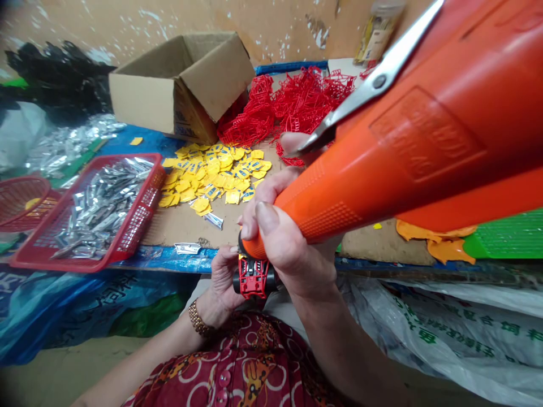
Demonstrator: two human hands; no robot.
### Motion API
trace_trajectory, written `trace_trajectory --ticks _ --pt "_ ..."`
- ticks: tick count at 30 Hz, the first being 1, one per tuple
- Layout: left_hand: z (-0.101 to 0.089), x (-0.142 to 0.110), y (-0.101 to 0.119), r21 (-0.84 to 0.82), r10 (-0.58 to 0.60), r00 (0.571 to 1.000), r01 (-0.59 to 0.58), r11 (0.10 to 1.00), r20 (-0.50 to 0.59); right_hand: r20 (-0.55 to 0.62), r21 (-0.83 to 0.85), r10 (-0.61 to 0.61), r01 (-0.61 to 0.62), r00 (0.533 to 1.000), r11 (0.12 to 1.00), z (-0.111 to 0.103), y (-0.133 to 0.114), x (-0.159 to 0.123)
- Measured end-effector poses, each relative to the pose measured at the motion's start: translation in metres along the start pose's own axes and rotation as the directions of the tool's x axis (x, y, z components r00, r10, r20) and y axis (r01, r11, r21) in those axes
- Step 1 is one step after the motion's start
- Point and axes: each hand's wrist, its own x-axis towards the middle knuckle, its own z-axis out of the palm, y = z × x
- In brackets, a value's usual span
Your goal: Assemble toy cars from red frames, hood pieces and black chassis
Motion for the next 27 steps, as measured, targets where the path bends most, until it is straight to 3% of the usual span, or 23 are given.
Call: trace_trajectory --ticks 27 --pt "0.0025 0.0042 -0.0016 -0.034 0.078 0.997 -0.079 0.996 -0.02 -0.005 -0.152 -0.003 0.003 1.0 0.988 -0.0017 0.0041 -0.0015"
